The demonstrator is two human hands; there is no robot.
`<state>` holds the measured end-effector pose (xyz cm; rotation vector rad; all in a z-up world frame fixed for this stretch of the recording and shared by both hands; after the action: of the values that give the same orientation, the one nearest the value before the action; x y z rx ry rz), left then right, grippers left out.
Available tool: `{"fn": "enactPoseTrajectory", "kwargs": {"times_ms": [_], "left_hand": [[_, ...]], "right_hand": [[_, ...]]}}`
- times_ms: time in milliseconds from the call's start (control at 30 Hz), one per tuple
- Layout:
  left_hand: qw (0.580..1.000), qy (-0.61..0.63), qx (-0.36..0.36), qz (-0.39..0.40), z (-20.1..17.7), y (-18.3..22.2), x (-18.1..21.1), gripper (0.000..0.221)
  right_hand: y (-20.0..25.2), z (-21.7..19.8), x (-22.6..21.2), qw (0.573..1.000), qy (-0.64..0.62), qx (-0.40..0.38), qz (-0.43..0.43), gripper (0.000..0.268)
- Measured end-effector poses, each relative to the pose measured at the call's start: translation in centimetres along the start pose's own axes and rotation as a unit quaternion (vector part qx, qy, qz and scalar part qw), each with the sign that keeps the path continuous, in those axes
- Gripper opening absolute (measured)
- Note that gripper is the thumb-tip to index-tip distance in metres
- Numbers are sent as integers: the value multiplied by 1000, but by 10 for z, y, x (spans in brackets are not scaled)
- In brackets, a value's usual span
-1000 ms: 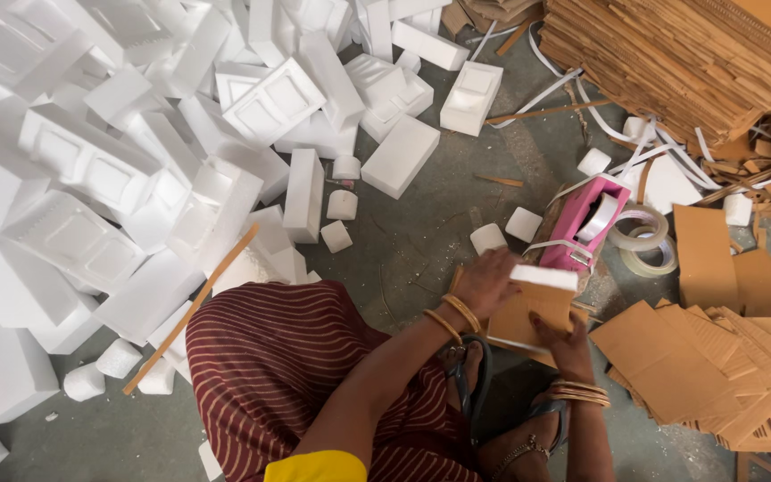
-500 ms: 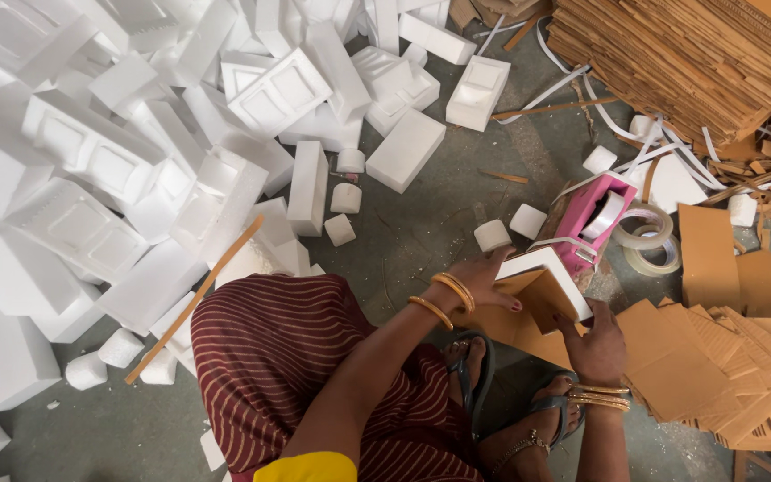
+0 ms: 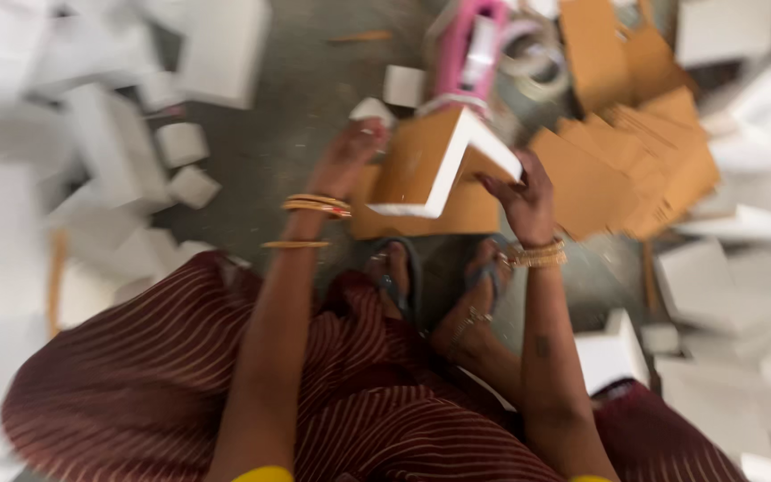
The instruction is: The person assembles small cardboard boxes by folding them and applying adhesive tape using a dispenser, then inserts white foam blocks into the boxes.
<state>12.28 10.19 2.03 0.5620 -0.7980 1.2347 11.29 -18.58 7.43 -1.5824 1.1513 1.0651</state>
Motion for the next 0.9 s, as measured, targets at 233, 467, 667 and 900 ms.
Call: {"fn": "enactPoseTrajectory", "kwargs": {"times_ms": [233,467,667,900], "left_hand": [[974,-172,40,-141,106,5,31,89],[961,-276,-1,-22,145,10,67,115],[957,-290,2,5,132,8,56,123],[987,-131,85,-40,101,3,15,84]], "right_hand": [[-1,-40,23,987,-145,58,-49,21],[-4,-42,12,992,-106,62,-23,37],[-6,-35,6,995,-87,51,-22,40],[2,-37,-4,997,13,78,10,41]]}}
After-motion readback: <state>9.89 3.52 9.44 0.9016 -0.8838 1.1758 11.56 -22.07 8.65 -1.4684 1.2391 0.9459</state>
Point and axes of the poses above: each hand's wrist, its own y-axis away from the middle knuckle, its own z-axis out of the palm, x = y × z, the point moved 8 cm from there along -y, towards the middle knuckle, and after that the axes turned 6 degrees about y, right-handed, at the moved point
